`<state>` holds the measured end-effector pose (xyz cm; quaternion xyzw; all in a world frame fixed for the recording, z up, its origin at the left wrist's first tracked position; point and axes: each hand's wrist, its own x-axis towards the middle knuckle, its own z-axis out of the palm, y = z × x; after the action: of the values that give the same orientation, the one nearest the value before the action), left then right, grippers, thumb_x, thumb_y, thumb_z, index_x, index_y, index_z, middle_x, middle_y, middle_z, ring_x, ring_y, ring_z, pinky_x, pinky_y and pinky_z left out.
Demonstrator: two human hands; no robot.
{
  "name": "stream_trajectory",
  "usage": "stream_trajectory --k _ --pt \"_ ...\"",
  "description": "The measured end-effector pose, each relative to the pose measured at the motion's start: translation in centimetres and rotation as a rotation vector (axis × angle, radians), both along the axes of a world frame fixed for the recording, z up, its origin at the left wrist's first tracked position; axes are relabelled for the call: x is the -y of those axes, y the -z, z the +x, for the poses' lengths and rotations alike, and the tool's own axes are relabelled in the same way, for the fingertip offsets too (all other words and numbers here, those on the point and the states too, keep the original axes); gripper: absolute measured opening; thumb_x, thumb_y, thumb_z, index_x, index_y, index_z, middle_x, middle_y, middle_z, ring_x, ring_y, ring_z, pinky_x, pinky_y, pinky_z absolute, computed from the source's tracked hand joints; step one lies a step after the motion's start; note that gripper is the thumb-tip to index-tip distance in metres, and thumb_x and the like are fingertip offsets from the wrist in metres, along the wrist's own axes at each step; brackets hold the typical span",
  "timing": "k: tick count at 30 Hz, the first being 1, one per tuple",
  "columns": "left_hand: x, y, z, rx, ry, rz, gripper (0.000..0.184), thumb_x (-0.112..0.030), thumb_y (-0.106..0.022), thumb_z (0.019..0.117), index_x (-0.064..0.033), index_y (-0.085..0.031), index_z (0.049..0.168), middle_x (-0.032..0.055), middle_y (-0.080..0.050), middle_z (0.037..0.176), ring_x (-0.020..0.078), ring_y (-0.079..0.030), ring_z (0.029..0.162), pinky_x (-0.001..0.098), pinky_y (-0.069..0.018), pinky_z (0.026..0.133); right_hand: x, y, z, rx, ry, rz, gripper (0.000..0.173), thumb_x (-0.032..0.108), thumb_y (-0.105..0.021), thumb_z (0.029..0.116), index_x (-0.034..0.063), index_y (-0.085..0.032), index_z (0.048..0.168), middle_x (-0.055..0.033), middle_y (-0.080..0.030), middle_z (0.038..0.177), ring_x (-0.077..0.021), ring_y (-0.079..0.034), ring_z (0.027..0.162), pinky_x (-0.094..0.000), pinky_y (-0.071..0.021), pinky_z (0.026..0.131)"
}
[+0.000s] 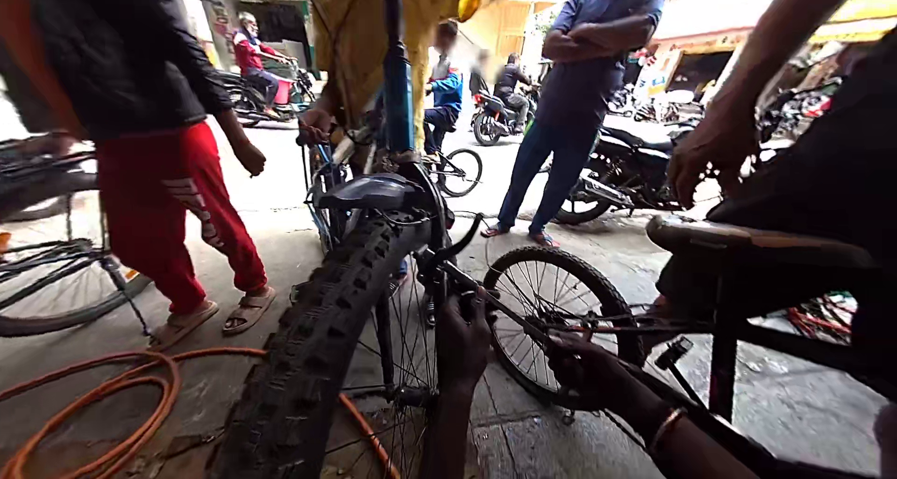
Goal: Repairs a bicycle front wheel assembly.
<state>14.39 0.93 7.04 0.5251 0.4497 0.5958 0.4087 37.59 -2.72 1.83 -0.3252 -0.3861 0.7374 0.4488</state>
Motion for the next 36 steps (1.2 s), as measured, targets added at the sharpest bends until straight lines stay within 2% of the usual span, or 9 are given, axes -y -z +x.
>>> stream_trajectory --k 4,11,17,21,23,27,32,34,36 --pt "0.6 -1.3 -0.9 -0.025 -0.016 0.043 0.024 -0.024 -0.059 0.1051 -0.005 -0.067 0.117 0.0049 -0.076 0.097 0.0165 -0.076 0.082 0.036 -0.0656 0.076 -0.8 0.2 -0.5 -0.012 -0.01 0.019 0.013 0.024 -0.059 0.0981 0.0144 -0.064 0.09 0.0067 -0.051 0.066 0.0011 -0.045 0.049 -0.0133 -0.0414 0.047" --pt "0.3 -1.3 -1.2 0.059 0.045 0.133 0.026 -0.022 -0.058 0.1053 -0.0037 -0.066 0.12 0.0108 -0.076 0.106 0.0263 -0.076 0.093 0.045 -0.0661 0.08 -0.8 -0.6 -0.5 -0.097 -0.084 0.001 0.016 0.025 -0.062 0.0989 0.0139 -0.066 0.089 0.0049 -0.053 0.067 0.0023 -0.047 0.049 -0.0106 -0.041 0.045" --pt "-0.1 -1.6 -2.0 0.093 0.136 0.145 0.033 -0.026 -0.052 0.1082 -0.007 -0.064 0.131 0.0107 -0.073 0.119 0.027 -0.074 0.102 0.0452 -0.0629 0.088 0.4 -2.9 -0.8 0.287 0.234 0.546 0.014 0.016 -0.068 0.0969 0.0045 -0.073 0.09 -0.0039 -0.061 0.066 -0.0071 -0.053 0.049 -0.02 -0.0472 0.043" --pt "0.5 -2.5 -2.7 -0.223 -0.35 0.305 0.022 -0.027 -0.067 0.1007 -0.0063 -0.072 0.099 0.0022 -0.071 0.078 0.0122 -0.07 0.064 0.0307 -0.0618 0.059 1.3 -3.9 -0.4 0.14 0.087 0.424 0.021 0.025 -0.063 0.1008 0.0068 -0.072 0.097 -0.002 -0.055 0.065 -0.0037 -0.046 0.047 -0.0167 -0.0405 0.042" --pt "1.2 -2.7 -2.9 -0.309 -0.542 0.312 0.024 -0.028 -0.063 0.1015 -0.0056 -0.066 0.109 0.001 -0.067 0.091 0.0069 -0.066 0.079 0.0264 -0.0581 0.073 1.0 -3.5 0.5 0.023 -0.092 0.367 0.029 0.037 -0.067 0.0982 0.0097 -0.071 0.105 0.0017 -0.052 0.065 -0.0013 -0.044 0.047 -0.0154 -0.0395 0.042" --pt "1.2 -3.2 -2.7 -0.149 -0.584 0.23 0.032 -0.025 -0.056 0.1051 0.0027 -0.06 0.12 0.0105 -0.066 0.104 0.0133 -0.065 0.093 0.0321 -0.055 0.087 0.3 -3.1 0.9 0.192 -0.111 0.465 0.03 0.038 -0.078 0.0887 0.0173 -0.073 0.109 0.0014 -0.062 0.076 -0.002 -0.05 0.051 -0.0174 -0.0451 0.045" --pt "0.8 -4.4 -2.6 0.081 -0.35 0.08 0.05 -0.031 -0.036 0.1109 -0.0014 -0.043 0.151 0.0212 -0.048 0.15 0.0278 -0.05 0.138 0.0485 -0.0411 0.115 0.4 -3.0 -0.2 0.301 0.017 0.675 0.012 0.025 -0.076 0.0909 0.0138 -0.072 0.092 -0.0006 -0.062 0.071 -0.0075 -0.054 0.05 -0.0233 -0.0485 0.044" --pt "-0.6 -4.7 -2.9 0.327 -0.235 -0.004 0.053 -0.039 -0.031 0.1121 -0.0036 -0.047 0.148 0.0182 -0.051 0.148 0.0276 -0.049 0.137 0.0514 -0.0393 0.113 0.7 -2.8 -0.4 0.336 0.092 0.658 0.01 0.024 -0.076 0.0904 0.0148 -0.072 0.088 0.0014 -0.06 0.067 -0.0071 -0.054 0.048 -0.0238 -0.0491 0.043" --pt "-2.6 -4.8 -3.2 0.524 -0.148 0.066 0.044 -0.039 -0.034 0.1113 -0.0079 -0.057 0.132 0.0085 -0.063 0.121 0.0176 -0.061 0.112 0.0404 -0.0503 0.1 0.8 -2.5 -0.7 0.382 0.187 0.703 0.007 0.022 -0.076 0.0888 0.0153 -0.073 0.087 0.0035 -0.061 0.064 -0.0055 -0.054 0.047 -0.0233 -0.0491 0.042"
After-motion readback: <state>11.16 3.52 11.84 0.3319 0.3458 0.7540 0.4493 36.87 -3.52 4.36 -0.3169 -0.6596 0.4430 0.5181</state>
